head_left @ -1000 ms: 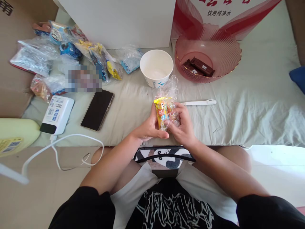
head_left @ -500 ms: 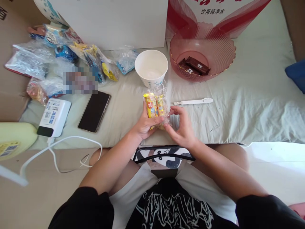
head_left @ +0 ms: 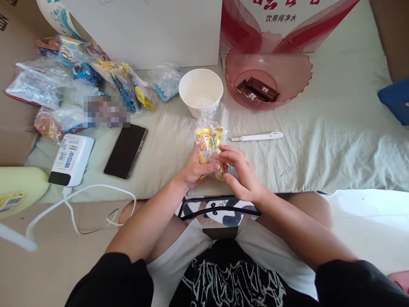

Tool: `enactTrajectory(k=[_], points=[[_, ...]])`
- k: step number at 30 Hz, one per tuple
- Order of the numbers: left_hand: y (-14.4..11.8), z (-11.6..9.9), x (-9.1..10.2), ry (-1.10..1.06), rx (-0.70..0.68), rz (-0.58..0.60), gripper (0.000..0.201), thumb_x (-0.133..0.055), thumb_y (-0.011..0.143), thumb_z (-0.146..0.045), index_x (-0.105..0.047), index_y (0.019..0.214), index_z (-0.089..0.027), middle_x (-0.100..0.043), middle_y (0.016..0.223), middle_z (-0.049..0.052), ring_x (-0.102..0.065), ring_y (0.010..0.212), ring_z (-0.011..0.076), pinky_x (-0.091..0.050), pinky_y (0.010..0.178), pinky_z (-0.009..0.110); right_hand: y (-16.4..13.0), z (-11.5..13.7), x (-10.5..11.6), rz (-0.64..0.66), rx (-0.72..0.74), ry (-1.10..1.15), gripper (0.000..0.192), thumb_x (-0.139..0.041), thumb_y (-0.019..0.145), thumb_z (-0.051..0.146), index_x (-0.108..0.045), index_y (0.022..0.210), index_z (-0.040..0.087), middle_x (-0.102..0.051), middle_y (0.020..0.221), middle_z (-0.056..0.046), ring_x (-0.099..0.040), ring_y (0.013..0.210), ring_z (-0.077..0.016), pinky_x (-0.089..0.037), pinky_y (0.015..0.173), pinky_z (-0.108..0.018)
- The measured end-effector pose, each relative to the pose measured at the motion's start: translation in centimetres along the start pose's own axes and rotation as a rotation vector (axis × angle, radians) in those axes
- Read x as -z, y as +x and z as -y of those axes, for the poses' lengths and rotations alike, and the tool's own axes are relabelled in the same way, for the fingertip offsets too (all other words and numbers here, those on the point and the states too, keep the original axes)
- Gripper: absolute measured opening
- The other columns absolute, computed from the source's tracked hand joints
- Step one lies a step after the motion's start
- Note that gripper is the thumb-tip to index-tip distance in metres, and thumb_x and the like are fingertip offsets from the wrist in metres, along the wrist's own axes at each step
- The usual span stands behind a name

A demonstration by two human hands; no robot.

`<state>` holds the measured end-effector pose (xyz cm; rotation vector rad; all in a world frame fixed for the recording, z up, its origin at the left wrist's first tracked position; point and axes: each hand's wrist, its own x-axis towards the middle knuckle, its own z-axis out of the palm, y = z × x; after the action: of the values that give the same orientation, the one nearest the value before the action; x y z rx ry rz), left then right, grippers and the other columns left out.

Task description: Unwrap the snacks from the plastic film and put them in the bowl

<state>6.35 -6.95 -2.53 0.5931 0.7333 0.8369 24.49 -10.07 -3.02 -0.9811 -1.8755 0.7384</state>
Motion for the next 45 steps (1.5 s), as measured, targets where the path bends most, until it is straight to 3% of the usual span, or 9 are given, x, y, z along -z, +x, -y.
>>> enactTrajectory(k=[5,10,15,19,22,27,35,40,45], points=[[-0.3,-0.4,0.4,0.021,0.129,0.205,0.082,-0.095,0.066,-0.025,-0.052,0.135,-0.028,-0.073,0.097,0.001,-0.073,0.064,0.0175,-0.058,0.06,0.03,0.7,-2.0,1.1,-0.225,-0.208,0.175,0.056,-0.055,0.099,0.056,-0.047,0.146,0.027,-0.06,0.148,-0.014,-0.063,0.132,-0.0291,-0.058,0.105,-0.05],[-0.2,-0.6,0.4,0.179,0.274,0.403,0.085,-0.091,0.073,-0.03,-0.049,0.147,-0.027,-0.073,0.085,0.002,-0.073,0.063,0.02,-0.058,0.057,0.029,1.3,-2.4,1.4,0.038,-0.166,0.17,0.055,-0.064,0.097,0.052,-0.058,0.144,0.025,-0.065,0.145,-0.014,-0.063,0.135,-0.0312,-0.057,0.11,-0.053],[-0.1,0.0,-0.1,0.188,0.177,0.286,0.116,-0.091,0.074,-0.029,-0.019,0.164,-0.042,-0.073,0.117,0.007,-0.075,0.07,0.0194,-0.061,0.064,0.033,1.1,-2.0,0.8,0.009,-0.04,-0.082,0.038,-0.054,0.1,0.028,-0.07,0.134,0.031,-0.061,0.153,-0.009,-0.058,0.142,-0.0286,-0.049,0.119,-0.057],[-0.3,0.7,-0.2,0.127,0.078,0.187,0.114,-0.093,0.069,-0.021,-0.028,0.158,-0.05,-0.056,0.151,0.007,-0.075,0.094,0.0186,-0.062,0.082,0.033,0.7,-1.9,0.0,-0.058,0.093,-0.203,0.045,-0.051,0.096,0.017,-0.072,0.13,0.038,-0.066,0.143,-0.003,-0.053,0.143,-0.0285,-0.045,0.121,-0.061],[-0.4,0.8,-0.1,0.086,-0.022,0.104,0.104,-0.094,0.068,-0.02,-0.037,0.152,-0.047,-0.059,0.144,0.002,-0.071,0.11,0.0183,-0.057,0.091,0.03,0.4,-1.5,-0.4,-0.105,0.118,-0.228,0.049,-0.052,0.096,0.02,-0.069,0.137,0.04,-0.063,0.143,-0.003,-0.049,0.144,-0.0299,-0.04,0.124,-0.062],[-0.2,-0.1,0.1,0.066,-0.111,-0.04,0.097,-0.094,0.067,-0.021,-0.041,0.145,-0.043,-0.066,0.122,-0.002,-0.07,0.099,0.0142,-0.055,0.089,0.027,0.0,-1.1,-0.6,0.0,0.096,-0.227,0.046,-0.052,0.098,0.035,-0.067,0.142,0.035,-0.066,0.129,-0.007,-0.048,0.141,-0.0339,-0.039,0.124,-0.062],[0.0,-0.1,0.3,0.078,-0.164,-0.057,0.07,-0.093,0.07,-0.038,-0.049,0.125,-0.037,-0.066,0.112,-0.001,-0.069,0.093,0.0162,-0.055,0.08,0.028,0.2,-1.1,-1.7,-0.007,0.082,-0.252,0.038,-0.058,0.097,0.03,-0.071,0.133,0.033,-0.069,0.129,-0.008,-0.054,0.136,-0.0341,-0.044,0.116,-0.06],[0.4,-1.0,0.2,0.096,-0.229,-0.157,0.075,-0.096,0.069,-0.044,-0.047,0.127,-0.038,-0.067,0.12,0.0,-0.072,0.11,0.0233,-0.059,0.091,0.035,1.1,-1.5,1.2,0.022,0.058,-0.146,0.033,-0.052,0.1,0.031,-0.07,0.127,0.028,-0.07,0.134,-0.009,-0.059,0.136,-0.0307,-0.049,0.116,-0.057],[0.4,-2.9,0.6,0.059,-0.282,-0.255,0.074,-0.093,0.069,-0.028,-0.044,0.124,-0.04,-0.068,0.117,-0.003,-0.076,0.097,0.0227,-0.065,0.079,0.037,1.5,-3.8,5.8,-0.192,-0.159,-0.537,0.033,-0.055,0.093,0.02,-0.07,0.122,0.025,-0.069,0.134,-0.014,-0.061,0.132,-0.036,-0.045,0.115,-0.064]])
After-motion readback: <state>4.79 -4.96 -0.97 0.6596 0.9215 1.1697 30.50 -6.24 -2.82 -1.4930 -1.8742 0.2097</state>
